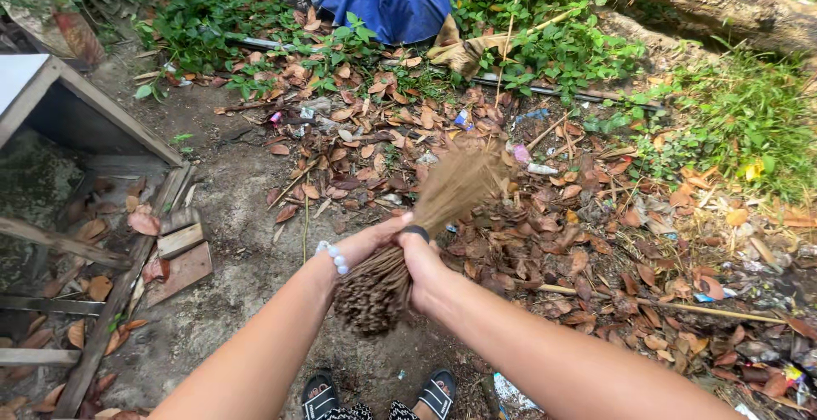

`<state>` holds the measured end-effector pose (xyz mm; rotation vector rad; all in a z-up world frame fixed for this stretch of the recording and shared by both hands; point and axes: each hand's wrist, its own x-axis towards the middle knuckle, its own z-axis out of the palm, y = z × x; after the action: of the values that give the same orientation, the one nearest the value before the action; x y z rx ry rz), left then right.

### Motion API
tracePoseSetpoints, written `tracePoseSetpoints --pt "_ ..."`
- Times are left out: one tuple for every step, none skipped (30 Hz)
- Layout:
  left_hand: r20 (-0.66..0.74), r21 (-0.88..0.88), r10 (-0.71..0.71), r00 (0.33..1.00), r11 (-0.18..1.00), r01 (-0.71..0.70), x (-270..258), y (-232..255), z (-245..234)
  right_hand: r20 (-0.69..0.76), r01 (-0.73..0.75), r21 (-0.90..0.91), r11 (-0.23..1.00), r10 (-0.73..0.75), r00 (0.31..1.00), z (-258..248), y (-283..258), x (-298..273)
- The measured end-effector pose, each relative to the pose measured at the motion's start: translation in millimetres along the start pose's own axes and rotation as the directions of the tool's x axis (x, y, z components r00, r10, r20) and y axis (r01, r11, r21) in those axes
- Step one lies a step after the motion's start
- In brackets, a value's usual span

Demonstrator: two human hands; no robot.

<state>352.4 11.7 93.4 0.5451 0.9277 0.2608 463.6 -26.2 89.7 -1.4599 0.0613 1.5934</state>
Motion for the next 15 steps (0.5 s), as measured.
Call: tracePoseSetpoints --pt "-0.031 -0.007 -0.021 0.999 1.0 0.021 1.0 0.9 2.3 0.047 -0.031 -0.005 1.0 0.031 0.998 -4.5 -1.4 13.4" --pt "-0.084 -0.082 -0.066 0.994 0.995 0.059 8.5 -2.8 1.3 0.111 -0.08 -0.018 0.997 0.081 0.99 -12.7 -1.7 31.2" --pt "-0.078 -0.07 -0.074 0.994 0.995 0.069 25.2 -10.6 0.7 0.214 -0.16 -0.049 0.986 0.166 0.963 -23.8 -2.1 52.2" --pt "-0.19 -0.05 -0.066 0.98 0.997 0.057 48.4 -22.7 -0.6 0.294 -0.226 -0.095 0.969 0.244 0.924 -38.4 -3.4 74.8" --pt "-0.298 -0.032 -0.052 0.953 0.999 0.044 75.1 -36.2 -4.6 0.345 -0.26 -0.149 0.954 0.296 0.891 -59.3 -3.1 95.4" --pt "-0.292 -0.024 -0.056 0.955 0.998 0.051 104.4 -50.1 -7.3 0.327 -0.268 -0.17 0.948 0.31 0.893 -84.6 -1.9 111.4" --pt "-0.187 -0.041 -0.097 0.978 0.995 0.09 132.2 -64.7 -7.0 0.286 -0.272 -0.195 0.942 0.32 0.903 -108.4 -1.3 122.3" --pt "-0.08 -0.054 -0.136 0.988 0.99 0.132 154.3 -76.2 -8.7 0.241 -0.275 -0.204 0.94 0.32 0.916 -127.1 0.4 128.0" --pt "-0.074 -0.049 -0.139 0.987 0.989 0.136 170.8 -83.1 -11.3 0.199 -0.265 -0.167 0.95 0.295 0.934 -134.2 2.4 130.7" --pt "0.1 -0.006 -0.132 0.986 0.991 0.133 182.4 -87.9 -11.5 0.16 -0.252 -0.09 0.963 0.264 0.951 -134.7 6.2 127.8" --pt "0.274 0.036 -0.131 0.953 0.991 0.126 190.2 -90.8 -7.5 0.141 -0.239 0.008 0.971 0.236 0.962 -130.5 7.5 120.0" --pt "0.283 0.04 -0.136 0.949 0.991 0.13 193.7 -91.0 0.1 0.135 -0.231 0.075 0.97 0.22 0.966 -126.0 3.8 106.7" --pt "0.315 -0.005 -0.161 0.935 0.985 0.172 189.9 -87.1 6.6 0.14 -0.246 0.105 0.964 0.23 0.963 -116.9 -1.5 89.3" --pt "0.347 -0.049 -0.184 0.92 0.976 0.214 181.1 -80.8 14.6 0.114 -0.266 0.108 0.958 0.254 0.96 -107.0 -10.5 69.6" --pt "0.34 -0.058 -0.175 0.924 0.977 0.206 166.7 -70.5 19.3 0.121 -0.271 0.097 0.958 0.259 0.958 -92.6 -17.0 49.7"
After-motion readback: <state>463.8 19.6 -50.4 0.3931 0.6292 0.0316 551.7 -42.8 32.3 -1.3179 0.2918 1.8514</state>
